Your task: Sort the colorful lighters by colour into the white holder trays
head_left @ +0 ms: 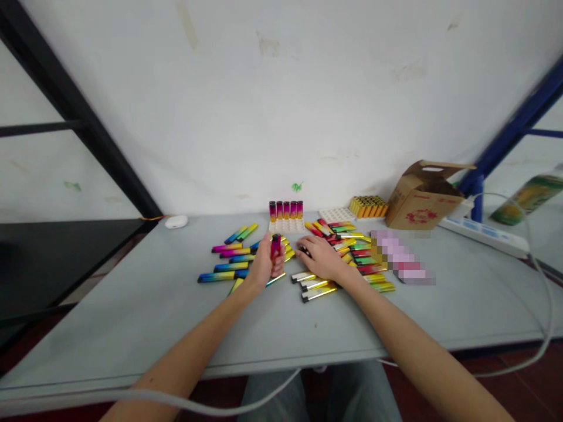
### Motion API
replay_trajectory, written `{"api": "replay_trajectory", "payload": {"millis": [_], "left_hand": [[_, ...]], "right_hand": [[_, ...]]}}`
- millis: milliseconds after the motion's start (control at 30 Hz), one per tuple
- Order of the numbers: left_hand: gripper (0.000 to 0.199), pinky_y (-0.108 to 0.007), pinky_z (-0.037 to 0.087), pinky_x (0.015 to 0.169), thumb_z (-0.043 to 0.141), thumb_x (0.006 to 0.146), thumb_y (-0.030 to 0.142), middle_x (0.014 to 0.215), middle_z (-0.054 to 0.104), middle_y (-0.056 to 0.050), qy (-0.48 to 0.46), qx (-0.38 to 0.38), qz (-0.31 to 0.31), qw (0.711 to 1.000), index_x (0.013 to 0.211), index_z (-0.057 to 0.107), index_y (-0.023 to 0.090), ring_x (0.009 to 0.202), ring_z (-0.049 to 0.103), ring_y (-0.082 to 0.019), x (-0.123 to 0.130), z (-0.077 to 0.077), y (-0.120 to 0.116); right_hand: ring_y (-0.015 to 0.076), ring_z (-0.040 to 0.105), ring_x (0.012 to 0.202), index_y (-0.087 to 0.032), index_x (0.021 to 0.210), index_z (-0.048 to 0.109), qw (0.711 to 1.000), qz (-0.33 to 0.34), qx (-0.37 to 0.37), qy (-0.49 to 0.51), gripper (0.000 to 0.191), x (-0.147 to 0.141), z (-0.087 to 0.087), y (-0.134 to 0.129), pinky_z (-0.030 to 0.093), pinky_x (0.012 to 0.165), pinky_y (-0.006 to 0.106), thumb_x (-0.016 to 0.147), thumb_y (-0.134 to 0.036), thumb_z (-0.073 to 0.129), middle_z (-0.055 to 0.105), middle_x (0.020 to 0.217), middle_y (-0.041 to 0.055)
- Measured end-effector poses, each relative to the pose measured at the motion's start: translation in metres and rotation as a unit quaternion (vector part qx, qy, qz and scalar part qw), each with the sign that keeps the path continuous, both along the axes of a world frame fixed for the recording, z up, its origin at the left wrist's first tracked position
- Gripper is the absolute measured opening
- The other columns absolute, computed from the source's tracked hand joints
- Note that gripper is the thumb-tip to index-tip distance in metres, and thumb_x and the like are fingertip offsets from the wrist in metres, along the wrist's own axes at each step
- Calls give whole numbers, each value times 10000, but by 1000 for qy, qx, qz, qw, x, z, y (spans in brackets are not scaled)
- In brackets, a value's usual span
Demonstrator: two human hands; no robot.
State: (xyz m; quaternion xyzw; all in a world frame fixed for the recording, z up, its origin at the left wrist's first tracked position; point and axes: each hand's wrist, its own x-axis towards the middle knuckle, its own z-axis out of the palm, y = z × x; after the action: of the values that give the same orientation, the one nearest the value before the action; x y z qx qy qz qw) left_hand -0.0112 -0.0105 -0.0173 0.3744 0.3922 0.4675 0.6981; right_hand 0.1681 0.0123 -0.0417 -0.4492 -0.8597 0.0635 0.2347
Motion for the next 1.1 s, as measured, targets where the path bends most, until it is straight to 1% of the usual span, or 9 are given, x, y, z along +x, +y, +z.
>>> {"api": "replay_trajectory", "payload": {"millis": [133,200,300,400,533,633,767,900,1100], "left_hand": [[218,-192,371,395,520,850,347,522,471,44,-5,81,54,995,717,497,175,411,430,-85,-1,-5,5],[168,-198,421,448,590,824,295,601,546,29,12,118,69,991,756,500,171,477,516,-91,-1,-5,5],[242,-233,486,511,647,817,358,698,610,20,42,127,44,990,852,483,183,541,602,-116,0,-3,1],[332,-264,519,491,662,804,430,723,625,15,70,131,11,989,932,470,192,520,616,-132,1,1,-5],[368,-218,446,337,647,811,459,751,626,2,123,151,0,981,1018,488,200,452,570,-119,1,3,-9],[370,-203,423,312,653,807,460,729,614,8,138,163,6,977,1023,503,199,432,551,-110,1,1,-9],[422,-230,489,381,657,791,490,703,613,7,134,176,-13,975,1040,527,175,470,579,-121,2,-5,-7],[406,-245,530,464,641,794,505,779,666,-39,168,196,-51,965,942,594,130,521,604,-117,5,-8,-8],[370,-296,569,518,611,832,477,860,708,-73,162,133,-79,975,947,606,125,619,679,-174,9,-11,-8]], "right_hand": [[252,571,1109,-135,1101,648,999,6,12,52,312,0,1,0,427,1004,418,946,-335,466,635,1150,154],[248,565,1116,-145,1096,648,995,11,29,100,294,0,3,0,435,1003,420,940,-314,465,620,1167,150],[240,568,1100,-157,1092,644,985,26,49,162,281,-1,7,-2,445,990,416,940,-289,447,633,1127,134],[236,594,1048,-166,1086,642,972,30,47,227,274,-3,11,-5,462,956,412,939,-295,450,663,1080,118],[227,613,1026,-200,1058,665,949,20,29,313,257,-7,15,-8,485,919,397,922,-334,493,683,1088,96],[220,635,1023,-206,1046,683,929,20,-9,369,259,-11,18,-10,495,921,388,909,-357,523,705,1082,86],[208,678,935,-190,1021,704,903,26,-52,426,255,-17,19,-12,523,886,373,877,-361,582,733,1026,81],[204,704,815,-166,953,720,877,26,-98,470,239,-20,19,-11,560,779,347,813,-347,649,749,905,79],[186,704,760,-166,918,718,856,26,-144,497,241,-20,16,-9,570,704,303,722,-306,731,746,834,62]]}}
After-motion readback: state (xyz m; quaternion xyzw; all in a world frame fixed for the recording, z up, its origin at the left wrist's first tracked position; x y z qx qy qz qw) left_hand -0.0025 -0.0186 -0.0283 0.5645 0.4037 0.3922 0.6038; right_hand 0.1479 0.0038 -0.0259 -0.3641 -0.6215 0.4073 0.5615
